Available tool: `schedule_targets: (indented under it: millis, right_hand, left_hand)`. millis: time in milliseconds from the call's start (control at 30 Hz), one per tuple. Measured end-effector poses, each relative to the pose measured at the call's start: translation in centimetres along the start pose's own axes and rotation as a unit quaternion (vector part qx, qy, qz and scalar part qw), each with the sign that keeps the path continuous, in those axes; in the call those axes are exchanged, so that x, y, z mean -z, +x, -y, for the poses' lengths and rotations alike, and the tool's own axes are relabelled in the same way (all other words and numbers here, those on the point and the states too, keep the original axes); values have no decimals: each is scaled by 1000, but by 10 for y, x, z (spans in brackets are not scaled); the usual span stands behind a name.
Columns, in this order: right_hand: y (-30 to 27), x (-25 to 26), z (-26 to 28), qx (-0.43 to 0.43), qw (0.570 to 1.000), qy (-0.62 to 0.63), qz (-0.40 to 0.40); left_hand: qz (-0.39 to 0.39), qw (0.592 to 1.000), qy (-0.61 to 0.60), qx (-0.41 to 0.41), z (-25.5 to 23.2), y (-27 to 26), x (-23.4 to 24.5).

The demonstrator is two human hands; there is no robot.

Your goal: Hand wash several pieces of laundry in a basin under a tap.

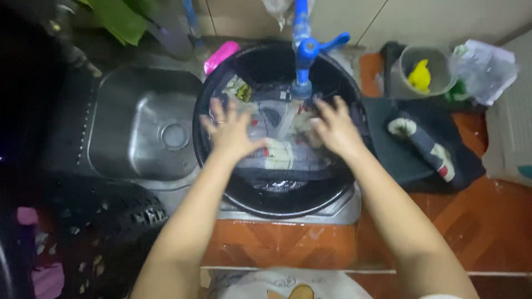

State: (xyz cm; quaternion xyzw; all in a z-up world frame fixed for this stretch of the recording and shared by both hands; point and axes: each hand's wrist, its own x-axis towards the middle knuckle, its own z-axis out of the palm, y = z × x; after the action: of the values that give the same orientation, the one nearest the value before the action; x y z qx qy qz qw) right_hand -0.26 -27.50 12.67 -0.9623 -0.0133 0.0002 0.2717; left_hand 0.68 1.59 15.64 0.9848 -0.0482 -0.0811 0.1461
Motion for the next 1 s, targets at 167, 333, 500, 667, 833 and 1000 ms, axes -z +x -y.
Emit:
schedule_targets:
  millis: [167,333,500,667,833,1000]
  right_hand:
    - [10,-38,32,-106,957,-152,224]
    - [23,-87,12,-112,950,-182,229]
    - [30,-96,9,-117,963,-165,178]
    - [4,-130,-17,-3,978,-208,26]
    - [-62,-6,10,112,977,31,-181]
    - [-111,109,-51,6,963,-153,-223]
  left_hand:
    - [104,991,78,-42,-12,13,-58]
    - [131,989,-63,5,13,38,-98]
    - [89,991,-102,-11,30,58,-129]
    - [68,991,-113,-9,26,51,-122]
    - [82,993,-80,15,15,38,-113]
    - [120,992,-2,43,-10,32,-135]
